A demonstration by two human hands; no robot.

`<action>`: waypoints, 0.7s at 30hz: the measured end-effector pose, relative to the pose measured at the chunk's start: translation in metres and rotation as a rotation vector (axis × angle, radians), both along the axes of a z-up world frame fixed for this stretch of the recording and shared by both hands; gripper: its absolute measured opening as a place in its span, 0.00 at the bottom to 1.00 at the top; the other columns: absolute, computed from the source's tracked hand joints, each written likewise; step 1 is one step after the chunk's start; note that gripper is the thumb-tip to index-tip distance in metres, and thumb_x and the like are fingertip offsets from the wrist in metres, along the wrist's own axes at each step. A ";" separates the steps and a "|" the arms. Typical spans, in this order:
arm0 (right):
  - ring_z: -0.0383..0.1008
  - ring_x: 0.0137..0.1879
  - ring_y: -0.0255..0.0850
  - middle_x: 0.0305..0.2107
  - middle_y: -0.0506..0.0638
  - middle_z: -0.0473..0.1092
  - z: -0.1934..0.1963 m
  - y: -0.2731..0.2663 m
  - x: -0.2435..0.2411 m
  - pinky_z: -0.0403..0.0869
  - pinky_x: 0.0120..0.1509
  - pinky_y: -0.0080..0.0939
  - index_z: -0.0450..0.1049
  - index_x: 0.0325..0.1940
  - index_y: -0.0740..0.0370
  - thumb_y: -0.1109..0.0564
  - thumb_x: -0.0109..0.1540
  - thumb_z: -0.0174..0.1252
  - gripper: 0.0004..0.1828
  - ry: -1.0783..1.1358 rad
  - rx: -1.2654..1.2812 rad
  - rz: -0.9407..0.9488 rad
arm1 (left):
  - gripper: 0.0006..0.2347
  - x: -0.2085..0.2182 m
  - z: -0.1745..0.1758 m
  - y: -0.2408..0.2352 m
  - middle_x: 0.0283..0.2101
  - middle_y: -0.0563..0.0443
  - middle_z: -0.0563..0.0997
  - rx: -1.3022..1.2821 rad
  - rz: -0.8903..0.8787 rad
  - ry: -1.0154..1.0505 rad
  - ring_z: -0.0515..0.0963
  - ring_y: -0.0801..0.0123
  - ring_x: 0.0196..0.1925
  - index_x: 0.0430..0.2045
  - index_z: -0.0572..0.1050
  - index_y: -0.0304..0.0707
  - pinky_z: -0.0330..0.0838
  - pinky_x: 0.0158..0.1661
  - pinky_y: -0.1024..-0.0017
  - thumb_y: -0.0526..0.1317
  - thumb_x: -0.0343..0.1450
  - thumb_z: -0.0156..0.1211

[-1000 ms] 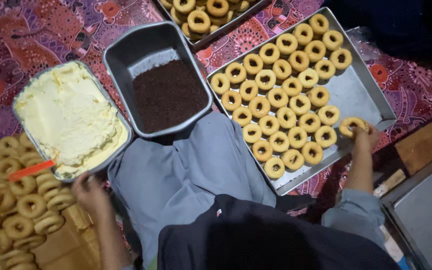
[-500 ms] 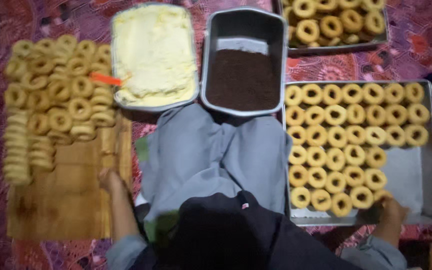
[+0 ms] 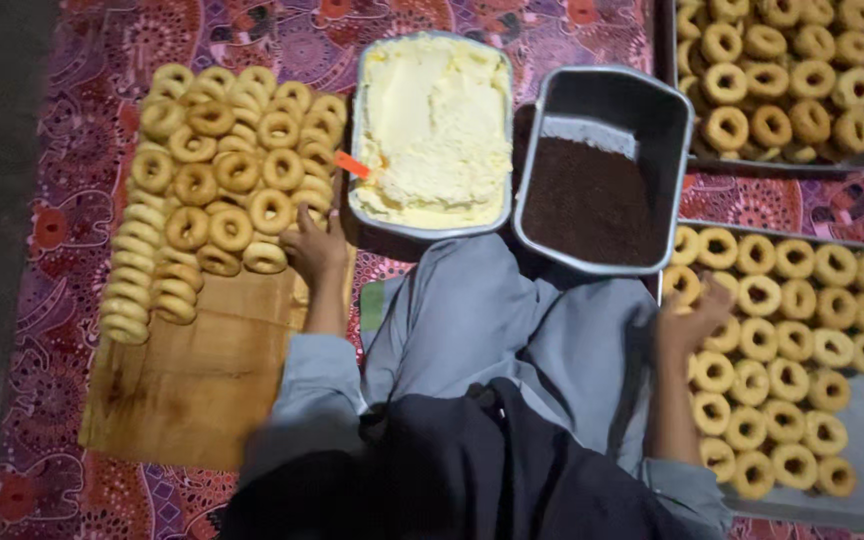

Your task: The person repeatedly picks up ring-shaped donuts, fills them with a white cream from a metal tray, and then rolls them in a dark granular topping before placing them on a tray.

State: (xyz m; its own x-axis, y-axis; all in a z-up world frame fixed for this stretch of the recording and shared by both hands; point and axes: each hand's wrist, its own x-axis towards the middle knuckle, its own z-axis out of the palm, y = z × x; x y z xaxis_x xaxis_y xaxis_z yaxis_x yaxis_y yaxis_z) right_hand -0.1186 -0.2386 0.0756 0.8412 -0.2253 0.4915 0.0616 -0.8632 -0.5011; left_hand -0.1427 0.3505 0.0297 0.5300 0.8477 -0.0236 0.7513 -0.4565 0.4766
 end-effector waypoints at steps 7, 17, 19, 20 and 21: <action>0.69 0.64 0.57 0.57 0.63 0.66 0.032 0.126 0.007 0.72 0.67 0.51 0.70 0.64 0.63 0.66 0.62 0.61 0.25 -0.008 0.130 0.355 | 0.28 0.002 -0.006 0.069 0.57 0.30 0.69 0.206 0.281 -0.045 0.65 0.37 0.59 0.50 0.70 0.34 0.59 0.55 0.41 0.55 0.65 0.68; 0.74 0.53 0.45 0.54 0.57 0.67 0.028 0.120 -0.028 0.78 0.55 0.42 0.73 0.59 0.63 0.67 0.63 0.60 0.20 0.088 0.239 0.276 | 0.28 -0.035 0.040 0.140 0.52 0.24 0.75 0.504 -0.012 0.023 0.74 0.29 0.56 0.42 0.71 0.36 0.68 0.50 0.34 0.51 0.53 0.71; 0.73 0.52 0.45 0.52 0.57 0.68 0.027 0.127 -0.028 0.77 0.54 0.41 0.74 0.58 0.63 0.67 0.63 0.60 0.19 0.106 0.246 0.290 | 0.26 -0.043 0.059 0.128 0.48 0.30 0.78 0.498 -0.134 0.073 0.76 0.35 0.55 0.41 0.70 0.37 0.69 0.50 0.37 0.48 0.53 0.73; 0.73 0.51 0.44 0.50 0.56 0.68 0.026 0.136 -0.027 0.76 0.54 0.40 0.74 0.57 0.63 0.67 0.62 0.60 0.18 0.140 0.285 0.294 | 0.23 -0.048 0.068 0.119 0.45 0.35 0.79 0.388 -0.209 0.087 0.78 0.39 0.54 0.40 0.69 0.37 0.69 0.53 0.41 0.44 0.57 0.73; 0.73 0.51 0.43 0.49 0.55 0.69 0.023 0.148 -0.029 0.76 0.53 0.40 0.74 0.56 0.63 0.67 0.62 0.61 0.17 0.175 0.324 0.300 | 0.23 -0.052 0.076 0.105 0.44 0.34 0.80 0.254 -0.145 0.048 0.79 0.38 0.50 0.44 0.68 0.37 0.70 0.47 0.43 0.45 0.61 0.71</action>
